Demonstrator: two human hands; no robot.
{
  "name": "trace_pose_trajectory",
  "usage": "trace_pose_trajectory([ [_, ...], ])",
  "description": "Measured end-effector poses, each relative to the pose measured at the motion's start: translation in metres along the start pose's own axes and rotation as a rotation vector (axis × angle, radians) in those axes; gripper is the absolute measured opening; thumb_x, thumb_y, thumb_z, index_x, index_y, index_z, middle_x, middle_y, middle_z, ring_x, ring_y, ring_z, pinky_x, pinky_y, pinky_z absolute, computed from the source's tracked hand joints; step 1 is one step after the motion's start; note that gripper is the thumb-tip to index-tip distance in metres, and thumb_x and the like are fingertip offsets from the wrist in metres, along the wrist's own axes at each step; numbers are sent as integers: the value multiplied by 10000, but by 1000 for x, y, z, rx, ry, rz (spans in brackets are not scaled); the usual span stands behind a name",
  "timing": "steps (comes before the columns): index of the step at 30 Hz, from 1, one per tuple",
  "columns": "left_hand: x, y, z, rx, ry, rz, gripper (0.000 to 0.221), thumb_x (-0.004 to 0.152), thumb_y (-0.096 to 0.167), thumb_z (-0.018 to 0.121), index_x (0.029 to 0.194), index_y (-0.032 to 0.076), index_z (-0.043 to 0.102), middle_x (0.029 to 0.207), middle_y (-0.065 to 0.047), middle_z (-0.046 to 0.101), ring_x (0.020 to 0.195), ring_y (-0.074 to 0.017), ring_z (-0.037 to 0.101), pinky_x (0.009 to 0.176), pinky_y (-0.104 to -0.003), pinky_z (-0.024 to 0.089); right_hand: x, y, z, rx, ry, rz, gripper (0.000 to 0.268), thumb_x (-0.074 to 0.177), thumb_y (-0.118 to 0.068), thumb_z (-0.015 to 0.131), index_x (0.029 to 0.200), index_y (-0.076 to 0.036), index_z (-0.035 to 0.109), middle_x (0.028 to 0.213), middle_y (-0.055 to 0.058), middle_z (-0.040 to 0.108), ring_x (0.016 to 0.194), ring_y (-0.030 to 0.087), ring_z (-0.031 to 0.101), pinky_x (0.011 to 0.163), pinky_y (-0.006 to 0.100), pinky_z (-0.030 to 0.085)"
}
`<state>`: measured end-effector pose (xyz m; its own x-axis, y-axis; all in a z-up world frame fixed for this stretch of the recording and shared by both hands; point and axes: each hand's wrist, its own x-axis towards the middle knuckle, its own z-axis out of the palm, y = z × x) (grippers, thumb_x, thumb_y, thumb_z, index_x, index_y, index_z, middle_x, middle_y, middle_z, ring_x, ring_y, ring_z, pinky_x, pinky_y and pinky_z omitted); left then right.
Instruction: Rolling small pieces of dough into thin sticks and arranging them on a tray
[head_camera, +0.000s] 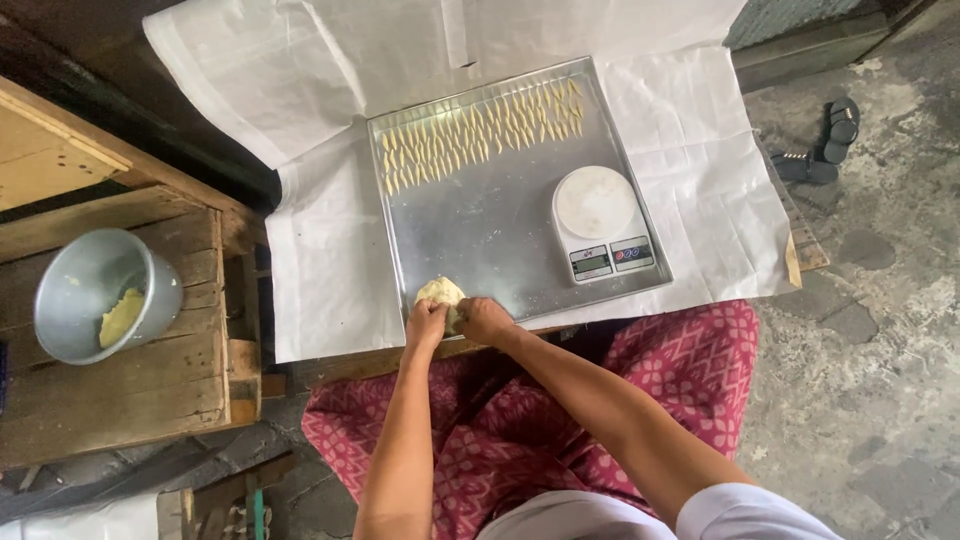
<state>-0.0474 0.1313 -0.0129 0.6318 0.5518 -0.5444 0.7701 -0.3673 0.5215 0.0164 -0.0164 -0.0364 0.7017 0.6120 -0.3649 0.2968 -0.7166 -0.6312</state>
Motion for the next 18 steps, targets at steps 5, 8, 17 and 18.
trace_pose_trajectory([
  [5, -2, 1, -1, 22, -1, -14, 389, 858, 523, 615, 993, 169, 701, 990, -103, 773, 1152, -353, 669, 997, -474, 514, 21, 15, 22, -72, -24, 0, 329, 811, -446, 654, 964, -176, 761, 960, 127, 778, 956, 371, 747, 846, 498, 624],
  [8, -1, 1, -2, 24, 9, -8, 372, 862, 497, 618, 976, 155, 710, 965, -109, 775, 1132, -357, 680, 981, -476, 522, 19, 16, 22, -69, -35, -2, 348, 806, -473, 679, 970, -177, 758, 953, 135, 775, 948, 366, 751, 839, 484, 628],
  [17, -8, 6, -5, -2, 6, 6, 397, 862, 473, 630, 1019, 121, 723, 1037, -156, 764, 1148, -391, 666, 986, -498, 515, 3, 7, 1, 100, -22, 22, 343, 788, -476, 708, 979, -196, 762, 943, 125, 773, 994, 368, 729, 871, 516, 593],
  [18, -6, 4, -4, -5, 6, 4, 397, 862, 473, 630, 1019, 121, 723, 1037, -156, 764, 1148, -391, 666, 986, -498, 515, 3, 8, 0, 98, -24, 21, 343, 788, -476, 708, 979, -196, 762, 943, 125, 773, 994, 368, 729, 871, 516, 593],
])
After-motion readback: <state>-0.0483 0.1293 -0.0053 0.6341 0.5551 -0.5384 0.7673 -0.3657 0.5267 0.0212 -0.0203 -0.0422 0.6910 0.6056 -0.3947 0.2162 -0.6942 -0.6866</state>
